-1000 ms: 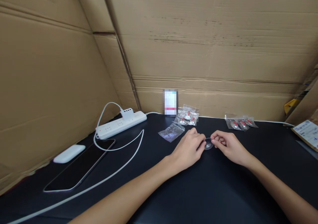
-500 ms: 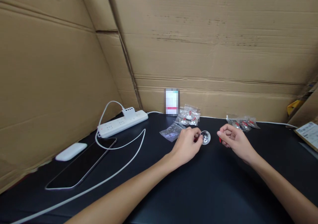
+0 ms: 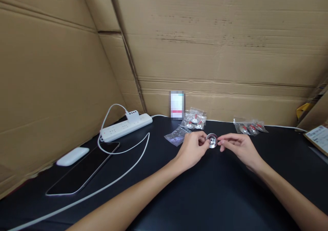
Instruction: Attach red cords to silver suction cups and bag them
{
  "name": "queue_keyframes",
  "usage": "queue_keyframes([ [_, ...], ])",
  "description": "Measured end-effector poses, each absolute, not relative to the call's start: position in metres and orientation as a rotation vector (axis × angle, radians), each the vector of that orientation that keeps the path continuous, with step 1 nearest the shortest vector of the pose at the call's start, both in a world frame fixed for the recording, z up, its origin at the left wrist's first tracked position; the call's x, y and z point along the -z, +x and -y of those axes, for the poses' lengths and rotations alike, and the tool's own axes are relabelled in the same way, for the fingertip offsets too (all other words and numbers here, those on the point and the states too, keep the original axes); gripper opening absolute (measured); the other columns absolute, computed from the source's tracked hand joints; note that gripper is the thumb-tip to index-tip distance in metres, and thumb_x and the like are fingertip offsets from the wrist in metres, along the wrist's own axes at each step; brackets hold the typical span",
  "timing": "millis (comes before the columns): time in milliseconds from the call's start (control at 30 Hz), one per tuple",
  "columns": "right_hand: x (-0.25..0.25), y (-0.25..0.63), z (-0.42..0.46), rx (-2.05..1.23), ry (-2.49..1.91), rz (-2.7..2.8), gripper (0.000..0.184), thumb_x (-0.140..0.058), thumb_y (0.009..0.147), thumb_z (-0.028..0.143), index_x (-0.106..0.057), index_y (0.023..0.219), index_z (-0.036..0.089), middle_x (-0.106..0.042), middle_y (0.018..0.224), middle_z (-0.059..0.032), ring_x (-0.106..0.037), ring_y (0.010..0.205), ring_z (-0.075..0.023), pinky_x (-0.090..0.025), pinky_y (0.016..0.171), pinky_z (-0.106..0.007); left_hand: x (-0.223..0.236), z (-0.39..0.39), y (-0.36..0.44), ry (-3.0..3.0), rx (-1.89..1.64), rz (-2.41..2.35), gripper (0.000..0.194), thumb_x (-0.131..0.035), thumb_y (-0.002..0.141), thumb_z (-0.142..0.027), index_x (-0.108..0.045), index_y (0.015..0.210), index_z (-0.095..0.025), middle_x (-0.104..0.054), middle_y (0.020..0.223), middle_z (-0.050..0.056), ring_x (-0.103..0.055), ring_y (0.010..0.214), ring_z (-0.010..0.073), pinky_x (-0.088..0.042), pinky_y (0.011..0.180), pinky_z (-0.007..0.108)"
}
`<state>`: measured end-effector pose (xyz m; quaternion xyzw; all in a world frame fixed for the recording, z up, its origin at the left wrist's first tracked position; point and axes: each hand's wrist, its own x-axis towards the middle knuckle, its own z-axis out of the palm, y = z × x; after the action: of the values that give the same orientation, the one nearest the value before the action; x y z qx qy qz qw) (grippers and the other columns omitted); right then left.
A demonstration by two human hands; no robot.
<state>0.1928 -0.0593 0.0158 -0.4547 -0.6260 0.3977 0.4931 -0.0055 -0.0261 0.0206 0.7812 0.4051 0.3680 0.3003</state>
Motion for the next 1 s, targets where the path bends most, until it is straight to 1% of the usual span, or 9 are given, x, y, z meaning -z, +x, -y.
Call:
queue_keyframes([
  [67,-0.015,0.192,0.059,-0.967,-1.09,1.516,0.023,-0.069,0.08,0.037,-0.069,0.093,0.018,-0.072,0.073,-0.0054,-0.069,0.067,-0.0195,-0.055,0.074,-0.039,-0.022,0.027,-0.005,2.086,-0.972,-1.068,0.017,-0.054,0.085,-0.023,-0.069,0.08,-0.015,-0.069,0.068,0.002,-0.06,0.062,0.0147,-0.04,0.059,0.025],
  [133,-0.015,0.192,0.059,-0.985,-1.071,1.494,0.03,-0.069,0.08,0.038,-0.064,0.102,0.018,-0.073,0.074,-0.0048,-0.069,0.065,-0.0194,-0.056,0.073,-0.039,-0.023,0.027,-0.006,2.095,-0.967,-1.068,0.017,-0.054,0.085,-0.023,-0.069,0.08,-0.015,-0.068,0.067,0.002,-0.06,0.062,0.0147,-0.039,0.058,0.025],
  [167,-0.015,0.191,0.059,-0.991,-1.067,1.482,0.032,-0.07,0.08,0.038,-0.062,0.103,0.018,-0.073,0.073,-0.0045,-0.07,0.065,-0.0195,-0.056,0.073,-0.039,-0.023,0.027,-0.006,2.096,-0.964,-1.07,0.017,-0.054,0.085,-0.023,-0.069,0.079,-0.015,-0.068,0.067,0.002,-0.06,0.061,0.0146,-0.039,0.058,0.025],
  [333,-0.014,0.192,0.058,-0.98,-1.089,1.49,0.025,-0.071,0.079,0.04,-0.063,0.087,0.017,-0.073,0.071,-0.0063,-0.072,0.069,-0.0213,-0.057,0.074,-0.038,-0.023,0.028,-0.005,2.079,-0.96,-1.081,0.017,-0.054,0.085,-0.024,-0.068,0.079,-0.015,-0.067,0.066,0.001,-0.059,0.06,0.0142,-0.038,0.057,0.024],
  [467,-0.01,0.19,0.056,-0.992,-1.089,1.482,0.03,-0.073,0.077,0.041,-0.065,0.093,0.017,-0.075,0.073,-0.0065,-0.073,0.069,-0.0218,-0.059,0.073,-0.038,-0.023,0.029,-0.004,2.106,-0.969,-1.081,0.017,-0.054,0.085,-0.023,-0.068,0.078,-0.015,-0.067,0.064,0.001,-0.057,0.058,0.0132,-0.036,0.055,0.024],
  [567,-0.006,0.188,0.056,-0.965,-1.092,1.516,0.027,-0.073,0.078,0.041,-0.068,0.088,0.016,-0.075,0.073,-0.0072,-0.073,0.069,-0.0216,-0.059,0.073,-0.037,-0.023,0.029,-0.003,2.11,-0.976,-1.078,0.017,-0.054,0.084,-0.023,-0.068,0.076,-0.015,-0.066,0.064,0.0,-0.056,0.057,0.0127,-0.035,0.054,0.024],
  [767,0.002,0.187,0.056,-0.943,-1.077,1.535,0.025,-0.076,0.076,0.038,-0.07,0.088,0.017,-0.074,0.074,-0.0063,-0.072,0.067,-0.021,-0.059,0.07,-0.036,-0.022,0.03,-0.001,2.061,-0.955,-1.047,0.018,-0.055,0.084,-0.026,-0.069,0.079,-0.016,-0.069,0.067,0.002,-0.061,0.062,0.0145,-0.042,0.06,0.025],
  [867,0.003,0.187,0.056,-0.878,-1.081,1.574,0.022,-0.073,0.079,0.037,-0.07,0.087,0.017,-0.073,0.078,-0.0065,-0.069,0.066,-0.0193,-0.058,0.068,-0.035,-0.022,0.031,0.0,2.013,-0.936,-1.039,0.015,-0.057,0.082,-0.025,-0.068,0.078,-0.016,-0.071,0.069,0.002,-0.064,0.063,0.0153,-0.045,0.06,0.025],
  [1000,-0.002,0.186,0.06,-0.683,-1.129,1.673,0.015,-0.064,0.086,0.033,-0.067,0.087,0.019,-0.07,0.082,-0.0056,-0.065,0.067,-0.0179,-0.054,0.068,-0.033,-0.017,0.03,0.001,1.901,-0.903,-0.982,0.009,-0.059,0.079,-0.023,-0.066,0.079,-0.016,-0.073,0.074,0.003,-0.067,0.068,0.017,-0.048,0.063,0.026],
])
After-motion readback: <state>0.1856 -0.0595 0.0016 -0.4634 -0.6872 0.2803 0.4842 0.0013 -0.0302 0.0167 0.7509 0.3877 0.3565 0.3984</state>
